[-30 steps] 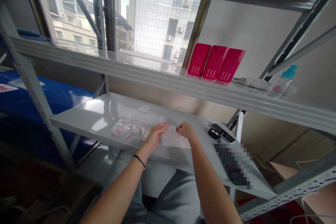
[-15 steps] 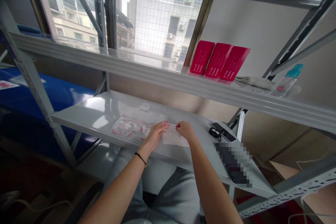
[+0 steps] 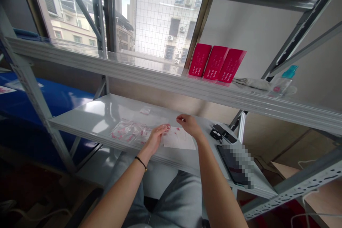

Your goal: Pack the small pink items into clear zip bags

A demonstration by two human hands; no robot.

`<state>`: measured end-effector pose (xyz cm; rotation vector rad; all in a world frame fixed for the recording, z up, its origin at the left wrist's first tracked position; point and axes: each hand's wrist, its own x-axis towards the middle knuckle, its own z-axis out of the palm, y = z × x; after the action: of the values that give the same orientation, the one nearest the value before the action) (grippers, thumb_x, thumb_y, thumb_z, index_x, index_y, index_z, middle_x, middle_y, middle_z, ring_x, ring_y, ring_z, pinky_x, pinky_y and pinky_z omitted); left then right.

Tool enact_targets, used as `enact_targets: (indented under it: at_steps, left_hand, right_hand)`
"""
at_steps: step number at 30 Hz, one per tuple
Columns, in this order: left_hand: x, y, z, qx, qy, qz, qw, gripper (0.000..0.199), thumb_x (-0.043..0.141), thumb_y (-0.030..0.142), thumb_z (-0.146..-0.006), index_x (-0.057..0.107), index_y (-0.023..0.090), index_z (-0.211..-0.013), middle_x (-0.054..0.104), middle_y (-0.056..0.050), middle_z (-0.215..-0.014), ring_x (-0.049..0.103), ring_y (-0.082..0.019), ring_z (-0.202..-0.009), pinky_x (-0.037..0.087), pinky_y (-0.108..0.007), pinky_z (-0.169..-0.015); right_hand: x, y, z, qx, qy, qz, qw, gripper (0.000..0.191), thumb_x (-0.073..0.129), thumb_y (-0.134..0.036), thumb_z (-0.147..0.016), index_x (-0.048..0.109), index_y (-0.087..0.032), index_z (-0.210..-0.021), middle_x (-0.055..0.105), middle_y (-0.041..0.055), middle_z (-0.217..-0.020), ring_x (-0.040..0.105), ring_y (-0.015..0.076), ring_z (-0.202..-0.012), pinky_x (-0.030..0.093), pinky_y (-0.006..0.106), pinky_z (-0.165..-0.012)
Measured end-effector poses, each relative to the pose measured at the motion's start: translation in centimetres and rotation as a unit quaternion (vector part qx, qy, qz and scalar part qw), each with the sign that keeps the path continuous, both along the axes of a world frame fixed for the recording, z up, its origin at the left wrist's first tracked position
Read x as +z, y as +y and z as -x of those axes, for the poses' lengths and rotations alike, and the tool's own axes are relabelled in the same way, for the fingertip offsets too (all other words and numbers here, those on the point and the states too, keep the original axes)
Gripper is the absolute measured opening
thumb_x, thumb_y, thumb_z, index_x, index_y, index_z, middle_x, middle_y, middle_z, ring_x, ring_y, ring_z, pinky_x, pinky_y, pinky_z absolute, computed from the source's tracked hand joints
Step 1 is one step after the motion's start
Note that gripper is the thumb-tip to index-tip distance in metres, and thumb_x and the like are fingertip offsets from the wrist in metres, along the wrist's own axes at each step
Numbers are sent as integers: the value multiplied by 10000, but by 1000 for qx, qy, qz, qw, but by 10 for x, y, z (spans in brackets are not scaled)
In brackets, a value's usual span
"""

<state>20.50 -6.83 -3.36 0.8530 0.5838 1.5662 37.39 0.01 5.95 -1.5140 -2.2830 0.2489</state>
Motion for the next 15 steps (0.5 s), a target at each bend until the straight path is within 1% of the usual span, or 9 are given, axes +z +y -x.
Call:
enact_targets:
  at_steps: [2,5,8,10,11,12,15]
  left_hand:
    - [0,0,0,-3,-6,-2,1000,323,787,384,-760,780,146,-978,761,-93,-936,674,-217,-904,448,-302,-861]
    - [2,-2,0,-12,-10,-13,1000,308,780,379,-766,780,146,-968,760,-92,-939,668,-211,-897,443,-295,-844]
    - [4,-3,0,-27,-17,-35,999,253,759,364,-787,776,142,-906,752,-84,-921,654,-189,-841,438,-277,-773]
    - [5,-4,-1,-30,-19,-41,999,239,756,364,-790,773,140,-873,747,-77,-887,646,-179,-807,431,-267,-736]
    - [5,-4,-1,-29,-18,-39,999,244,761,366,-786,774,139,-874,748,-77,-881,646,-179,-805,431,-266,-734]
    - [4,-4,-1,-29,-17,-35,999,256,770,369,-779,777,138,-890,750,-80,-884,650,-182,-810,434,-268,-740]
    - [3,-3,-1,-29,-14,-9,999,318,793,379,-764,784,142,-975,758,-89,-926,661,-191,-844,450,-278,-779]
  right_hand:
    - [14,-12,6,58,26,2,998,247,549,-318,-951,737,-220,-1077,768,15,-1009,675,150,-845,479,208,-755]
    - [26,-26,18,157,51,3,986,216,569,-287,-920,745,-210,-1017,757,17,-991,661,151,-844,480,216,-757]
    - [28,-31,26,231,41,6,972,194,573,-236,-897,756,-204,-952,749,30,-917,651,160,-801,481,242,-754]
    - [26,-29,25,257,30,14,966,197,577,-245,-900,762,-214,-960,753,38,-932,655,174,-813,488,259,-771]
    - [24,-27,23,255,29,12,966,205,575,-259,-907,761,-221,-987,756,40,-964,660,178,-828,493,263,-781]
    - [20,-24,19,240,29,7,970,221,567,-274,-919,754,-228,-1025,757,40,-1006,664,179,-845,495,262,-790]
    - [2,-15,4,145,25,-19,989,276,506,-270,-955,725,-234,-1119,753,45,-1083,669,178,-878,491,259,-803]
